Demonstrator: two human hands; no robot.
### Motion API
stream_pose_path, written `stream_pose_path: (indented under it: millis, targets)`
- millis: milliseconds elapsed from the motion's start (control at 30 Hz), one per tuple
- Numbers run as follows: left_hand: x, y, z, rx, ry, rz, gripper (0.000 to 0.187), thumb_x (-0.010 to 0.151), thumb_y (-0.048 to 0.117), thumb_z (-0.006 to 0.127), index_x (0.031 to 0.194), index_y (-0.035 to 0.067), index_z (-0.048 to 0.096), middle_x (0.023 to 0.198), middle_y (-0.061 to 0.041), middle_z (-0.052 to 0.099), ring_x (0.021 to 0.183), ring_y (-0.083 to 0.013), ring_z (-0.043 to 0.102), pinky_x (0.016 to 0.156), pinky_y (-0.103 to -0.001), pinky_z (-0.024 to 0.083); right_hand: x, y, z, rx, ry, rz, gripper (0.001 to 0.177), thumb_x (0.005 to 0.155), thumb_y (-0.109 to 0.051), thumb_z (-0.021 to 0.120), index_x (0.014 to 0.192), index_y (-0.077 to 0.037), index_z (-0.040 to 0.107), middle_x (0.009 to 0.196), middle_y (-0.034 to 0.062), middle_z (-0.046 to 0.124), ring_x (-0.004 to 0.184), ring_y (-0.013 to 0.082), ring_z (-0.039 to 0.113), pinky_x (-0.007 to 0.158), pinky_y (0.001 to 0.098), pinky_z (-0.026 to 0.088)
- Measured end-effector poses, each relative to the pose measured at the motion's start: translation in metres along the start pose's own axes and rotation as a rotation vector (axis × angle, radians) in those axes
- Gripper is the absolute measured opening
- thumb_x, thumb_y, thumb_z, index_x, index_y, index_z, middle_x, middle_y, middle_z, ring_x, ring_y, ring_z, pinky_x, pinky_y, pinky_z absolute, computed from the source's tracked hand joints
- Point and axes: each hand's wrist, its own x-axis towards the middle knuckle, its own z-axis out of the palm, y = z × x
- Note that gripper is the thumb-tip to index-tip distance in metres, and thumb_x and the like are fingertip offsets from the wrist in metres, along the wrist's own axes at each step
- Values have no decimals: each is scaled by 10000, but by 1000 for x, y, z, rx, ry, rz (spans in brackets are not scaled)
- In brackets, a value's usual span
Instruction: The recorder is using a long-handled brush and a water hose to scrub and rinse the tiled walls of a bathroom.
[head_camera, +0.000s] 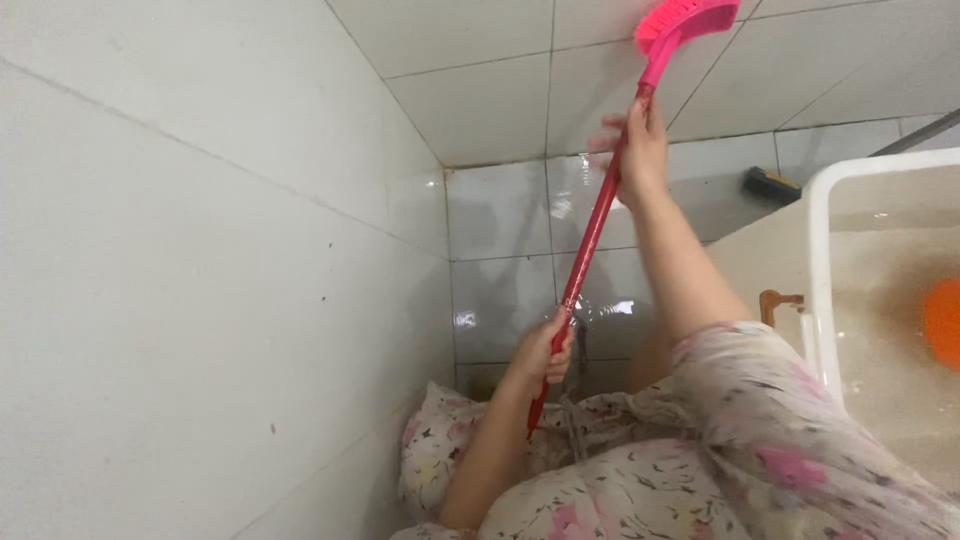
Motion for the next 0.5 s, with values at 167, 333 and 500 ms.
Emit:
stream_pose_path:
  millis: [167, 333, 500]
  targets:
    - [-9, -9, -7, 135, 242, 134, 553, 998, 657, 492, 744, 166, 488, 510, 63, 365, 387, -90, 292, 373, -286, 206, 44, 56, 38, 140, 154, -126, 357, 1112, -426, 504, 1331, -146, 490, 707, 8, 508, 460, 135, 472, 384, 313, 377]
    - [48, -60, -70, 615, 691, 268, 359, 1064, 693, 495, 986, 355, 582, 788, 128, 602, 713, -31, 556, 635, -237, 419, 74, 139, 37, 71, 186, 183, 225, 1039, -392, 449, 1190, -244, 526, 558, -20, 387, 371, 120, 372, 327, 297, 329]
    - [6, -33, -45, 510, 538, 318, 619, 1008, 700, 411, 738, 163, 558, 643, 17, 499, 592, -138, 493, 548, -319, 402, 6, 17, 77, 438, 28, -39, 239, 1145, -374, 512, 1125, -138, 489, 671, -26, 446, 466, 99, 393, 383, 263, 290]
